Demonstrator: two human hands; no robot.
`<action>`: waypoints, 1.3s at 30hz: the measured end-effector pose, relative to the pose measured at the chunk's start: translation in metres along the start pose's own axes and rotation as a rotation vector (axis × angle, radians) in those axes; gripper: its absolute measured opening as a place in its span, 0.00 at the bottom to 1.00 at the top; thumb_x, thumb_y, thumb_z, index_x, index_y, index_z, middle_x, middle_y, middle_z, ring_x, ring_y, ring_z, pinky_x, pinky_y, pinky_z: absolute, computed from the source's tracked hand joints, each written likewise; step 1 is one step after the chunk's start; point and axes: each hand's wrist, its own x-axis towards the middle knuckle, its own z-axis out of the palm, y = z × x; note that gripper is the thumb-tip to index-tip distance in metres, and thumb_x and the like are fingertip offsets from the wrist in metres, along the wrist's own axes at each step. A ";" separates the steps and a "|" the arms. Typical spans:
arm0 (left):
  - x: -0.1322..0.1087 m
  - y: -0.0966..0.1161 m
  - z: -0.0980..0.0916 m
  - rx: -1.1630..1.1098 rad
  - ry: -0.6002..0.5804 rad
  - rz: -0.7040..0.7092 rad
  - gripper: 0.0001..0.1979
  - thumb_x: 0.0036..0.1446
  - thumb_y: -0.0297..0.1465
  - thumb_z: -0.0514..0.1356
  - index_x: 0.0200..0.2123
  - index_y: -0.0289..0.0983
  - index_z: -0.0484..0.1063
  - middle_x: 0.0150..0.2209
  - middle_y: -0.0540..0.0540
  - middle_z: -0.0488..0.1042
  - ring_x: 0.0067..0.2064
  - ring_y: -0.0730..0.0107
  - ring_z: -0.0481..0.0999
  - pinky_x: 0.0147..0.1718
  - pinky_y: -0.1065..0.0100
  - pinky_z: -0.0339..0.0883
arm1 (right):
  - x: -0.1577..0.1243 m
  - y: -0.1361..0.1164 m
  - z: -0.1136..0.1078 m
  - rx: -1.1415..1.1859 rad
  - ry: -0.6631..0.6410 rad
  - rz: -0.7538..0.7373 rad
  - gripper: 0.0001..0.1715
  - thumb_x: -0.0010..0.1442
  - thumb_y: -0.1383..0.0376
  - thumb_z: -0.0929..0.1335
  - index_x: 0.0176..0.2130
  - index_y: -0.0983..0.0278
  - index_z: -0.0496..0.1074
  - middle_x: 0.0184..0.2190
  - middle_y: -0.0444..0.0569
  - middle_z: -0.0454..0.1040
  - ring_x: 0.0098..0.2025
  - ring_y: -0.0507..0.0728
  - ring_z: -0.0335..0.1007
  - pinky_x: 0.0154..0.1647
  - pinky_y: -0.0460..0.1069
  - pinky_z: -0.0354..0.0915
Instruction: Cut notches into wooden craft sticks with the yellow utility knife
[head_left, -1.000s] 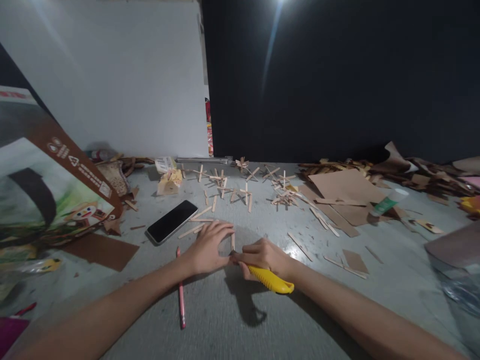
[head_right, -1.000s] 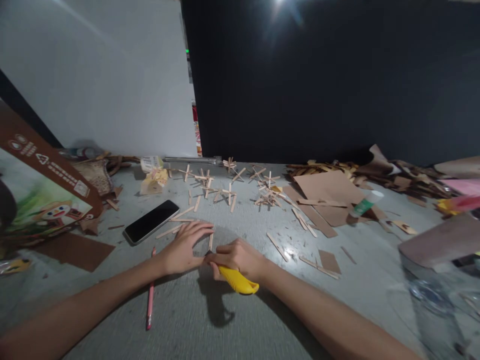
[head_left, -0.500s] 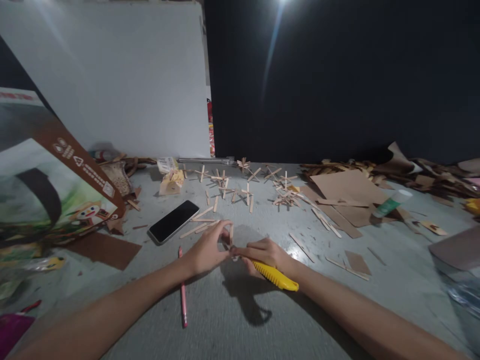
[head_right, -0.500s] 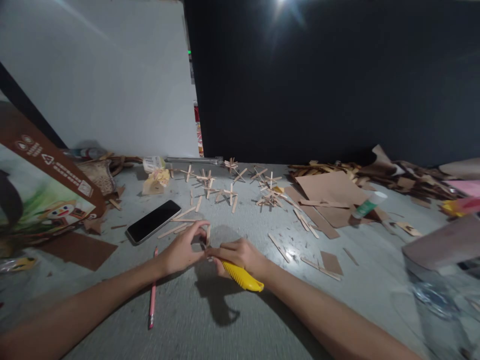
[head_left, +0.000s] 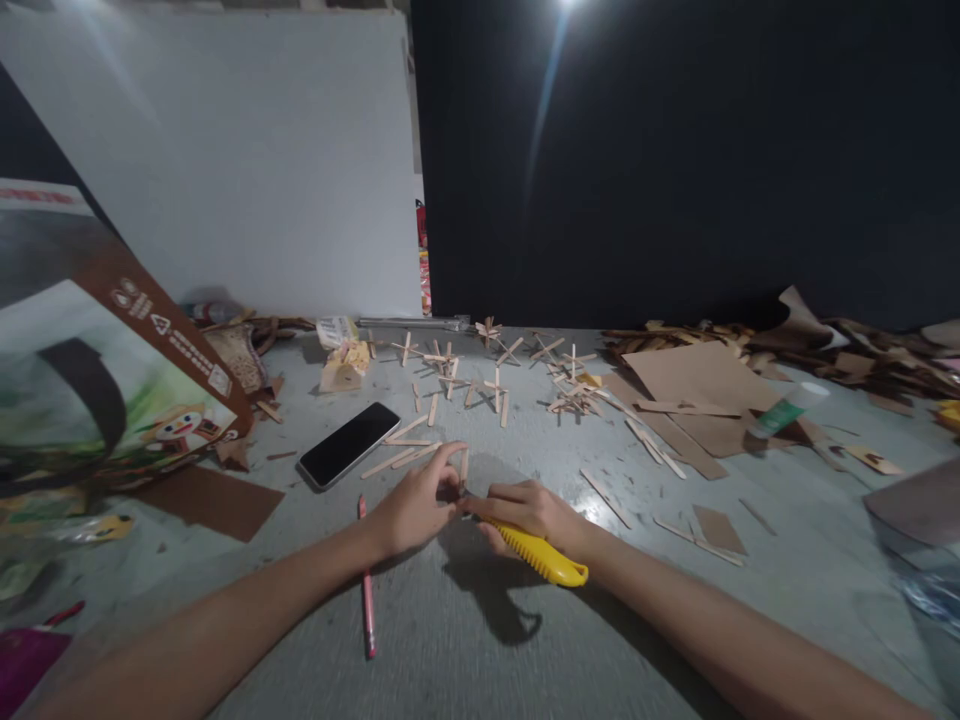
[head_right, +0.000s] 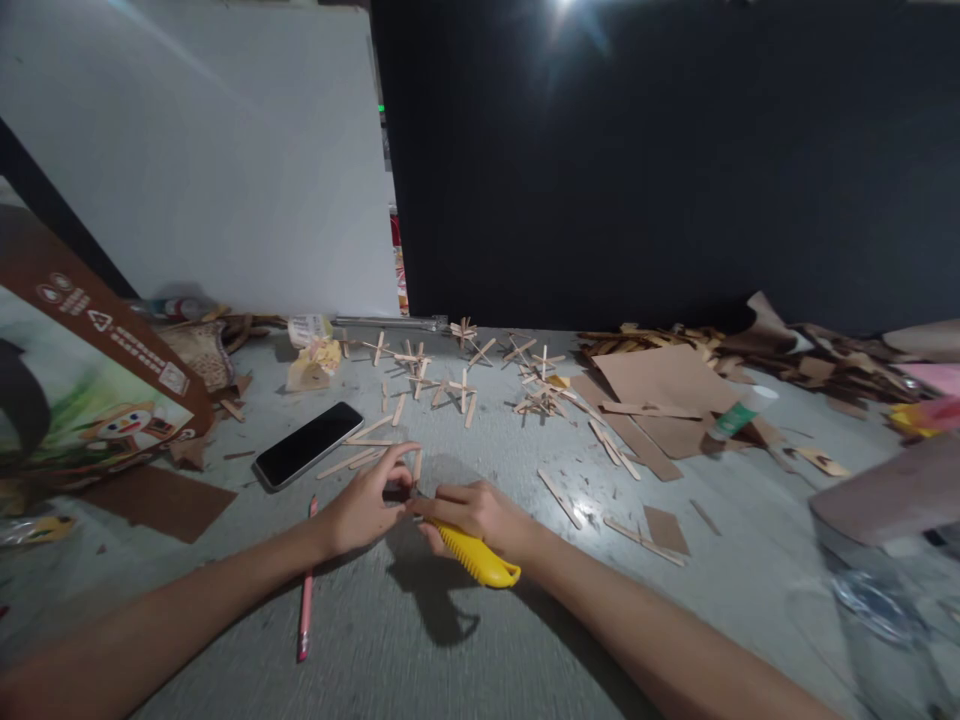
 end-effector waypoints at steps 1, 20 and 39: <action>0.000 0.000 0.000 0.005 -0.004 -0.004 0.34 0.54 0.24 0.62 0.65 0.39 0.60 0.33 0.53 0.74 0.36 0.70 0.75 0.42 0.65 0.70 | 0.000 0.000 0.000 0.003 -0.001 0.003 0.18 0.71 0.66 0.63 0.57 0.64 0.72 0.29 0.46 0.73 0.25 0.51 0.69 0.26 0.45 0.65; 0.002 0.009 -0.003 -0.108 0.149 -0.085 0.26 0.57 0.28 0.65 0.57 0.39 0.63 0.26 0.54 0.80 0.30 0.67 0.80 0.36 0.67 0.71 | 0.002 -0.013 0.005 0.157 0.209 0.286 0.16 0.68 0.70 0.63 0.55 0.62 0.68 0.34 0.48 0.77 0.31 0.53 0.76 0.34 0.46 0.71; 0.001 0.004 -0.001 -0.050 0.145 -0.052 0.26 0.55 0.26 0.65 0.56 0.40 0.63 0.27 0.53 0.81 0.31 0.67 0.81 0.36 0.68 0.71 | 0.002 -0.010 0.010 0.225 0.178 0.252 0.19 0.65 0.73 0.63 0.53 0.62 0.72 0.34 0.47 0.74 0.31 0.52 0.74 0.35 0.46 0.71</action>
